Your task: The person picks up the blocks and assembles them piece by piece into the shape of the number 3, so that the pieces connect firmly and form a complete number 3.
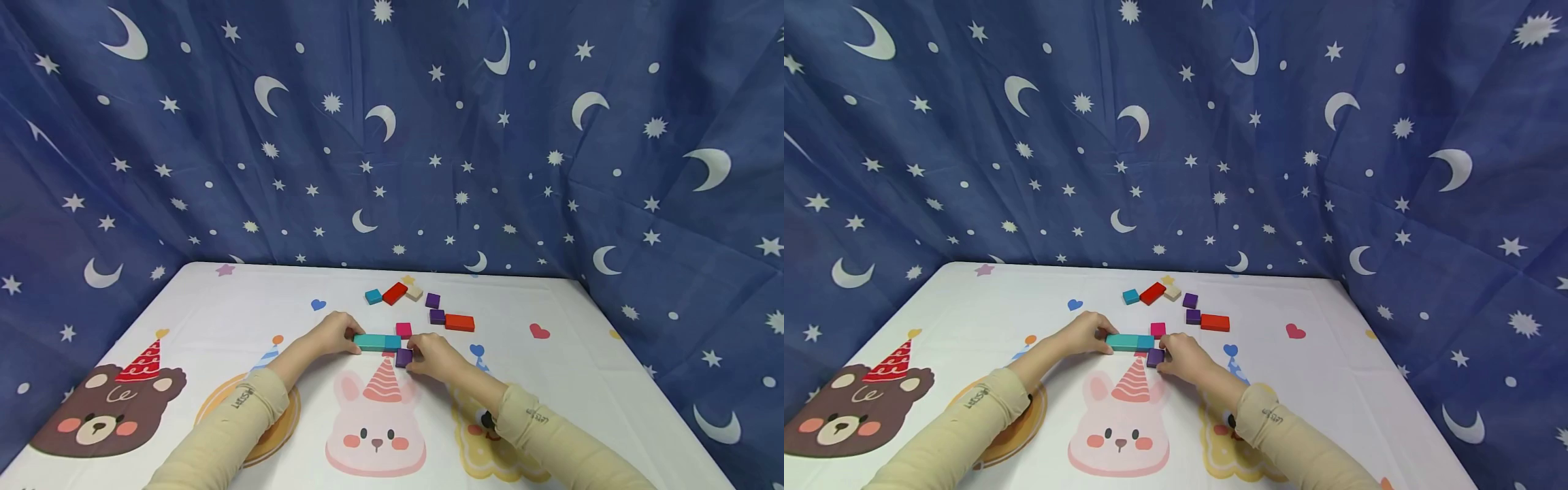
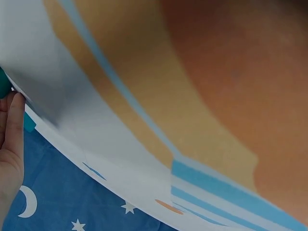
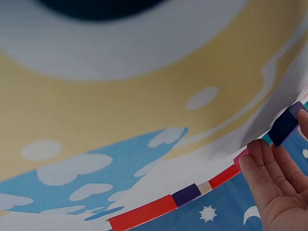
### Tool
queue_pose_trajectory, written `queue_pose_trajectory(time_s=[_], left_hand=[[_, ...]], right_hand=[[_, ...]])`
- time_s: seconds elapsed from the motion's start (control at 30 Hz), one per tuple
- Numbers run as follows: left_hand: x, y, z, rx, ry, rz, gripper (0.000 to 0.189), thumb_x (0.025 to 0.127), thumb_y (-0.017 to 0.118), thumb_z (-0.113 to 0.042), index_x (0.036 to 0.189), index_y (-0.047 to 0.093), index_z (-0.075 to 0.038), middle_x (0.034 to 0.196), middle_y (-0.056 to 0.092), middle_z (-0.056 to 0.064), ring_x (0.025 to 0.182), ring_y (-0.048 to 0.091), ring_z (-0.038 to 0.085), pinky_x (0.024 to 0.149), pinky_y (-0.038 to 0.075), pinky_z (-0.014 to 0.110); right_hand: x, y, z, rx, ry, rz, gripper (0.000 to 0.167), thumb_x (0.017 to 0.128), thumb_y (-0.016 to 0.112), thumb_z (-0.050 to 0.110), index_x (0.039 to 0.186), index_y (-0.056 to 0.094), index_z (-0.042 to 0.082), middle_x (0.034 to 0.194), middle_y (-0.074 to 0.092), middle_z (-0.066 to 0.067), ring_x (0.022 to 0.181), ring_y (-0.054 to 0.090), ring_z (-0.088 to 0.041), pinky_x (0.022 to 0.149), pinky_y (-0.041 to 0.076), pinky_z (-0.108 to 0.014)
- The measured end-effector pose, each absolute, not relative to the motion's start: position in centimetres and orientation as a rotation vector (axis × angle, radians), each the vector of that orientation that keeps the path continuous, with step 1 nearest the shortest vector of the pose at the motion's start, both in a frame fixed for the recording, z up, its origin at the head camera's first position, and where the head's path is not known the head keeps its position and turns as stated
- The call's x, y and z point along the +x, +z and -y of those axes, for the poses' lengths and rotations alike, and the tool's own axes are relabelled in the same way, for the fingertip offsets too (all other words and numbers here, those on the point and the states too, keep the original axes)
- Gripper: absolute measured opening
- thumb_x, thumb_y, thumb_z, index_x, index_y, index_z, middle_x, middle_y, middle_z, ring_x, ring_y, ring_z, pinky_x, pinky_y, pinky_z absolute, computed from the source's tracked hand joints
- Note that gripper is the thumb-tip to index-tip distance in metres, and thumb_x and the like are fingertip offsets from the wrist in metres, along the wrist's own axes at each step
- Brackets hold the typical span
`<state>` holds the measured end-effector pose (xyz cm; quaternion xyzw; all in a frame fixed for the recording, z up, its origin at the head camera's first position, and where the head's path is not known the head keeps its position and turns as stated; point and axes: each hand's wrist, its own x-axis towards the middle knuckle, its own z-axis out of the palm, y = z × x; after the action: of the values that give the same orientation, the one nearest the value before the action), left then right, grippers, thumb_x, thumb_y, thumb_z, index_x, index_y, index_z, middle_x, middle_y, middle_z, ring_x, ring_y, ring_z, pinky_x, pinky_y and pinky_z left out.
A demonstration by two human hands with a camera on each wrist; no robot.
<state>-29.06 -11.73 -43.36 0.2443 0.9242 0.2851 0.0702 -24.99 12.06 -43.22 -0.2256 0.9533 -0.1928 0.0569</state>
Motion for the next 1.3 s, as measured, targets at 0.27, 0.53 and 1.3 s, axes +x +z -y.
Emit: queue_pose_trajectory(time_s=[0.27, 0.53, 1.3], left_hand=[[-29.1, -43.2, 11.5, 0.74, 0.853, -2.795, 0.031, 0.071, 0.081, -0.011, 0.099, 0.073, -0.002, 0.085, 0.07, 0.005, 0.072, 0.052, 0.009, 0.068, 0.045, 0.022], [-29.1, -43.1, 11.4, 0.74, 0.859, -2.802, 0.031, 0.071, 0.081, -0.01, 0.099, 0.072, 0.0, 0.085, 0.07, 0.006, 0.072, 0.052, 0.01, 0.068, 0.046, 0.022], [-29.1, -43.2, 11.2, 0.705, 0.829, -2.792, 0.03, 0.071, 0.081, -0.011, 0.098, 0.073, -0.001, 0.088, 0.071, 0.005, 0.074, 0.053, 0.01, 0.072, 0.047, 0.025]], right_hand=[[-24.9, -43.0, -12.2, -0.654, -0.595, -2.895, 0.032, 0.075, 0.078, 0.013, 0.103, 0.067, 0.0, 0.092, 0.069, -0.009, 0.079, 0.056, -0.015, 0.083, 0.054, -0.031], [-25.2, -42.3, -13.0, -0.648, -0.664, -2.908, 0.039, 0.074, 0.079, 0.013, 0.108, 0.065, -0.002, 0.091, 0.068, -0.01, 0.079, 0.058, -0.016, 0.078, 0.054, -0.031], [-28.8, -41.8, -15.7, -0.583, -0.602, -3.084, 0.022, 0.079, 0.074, 0.009, 0.097, 0.067, 0.0, 0.089, 0.067, -0.012, 0.081, 0.059, -0.021, 0.079, 0.052, -0.036]])
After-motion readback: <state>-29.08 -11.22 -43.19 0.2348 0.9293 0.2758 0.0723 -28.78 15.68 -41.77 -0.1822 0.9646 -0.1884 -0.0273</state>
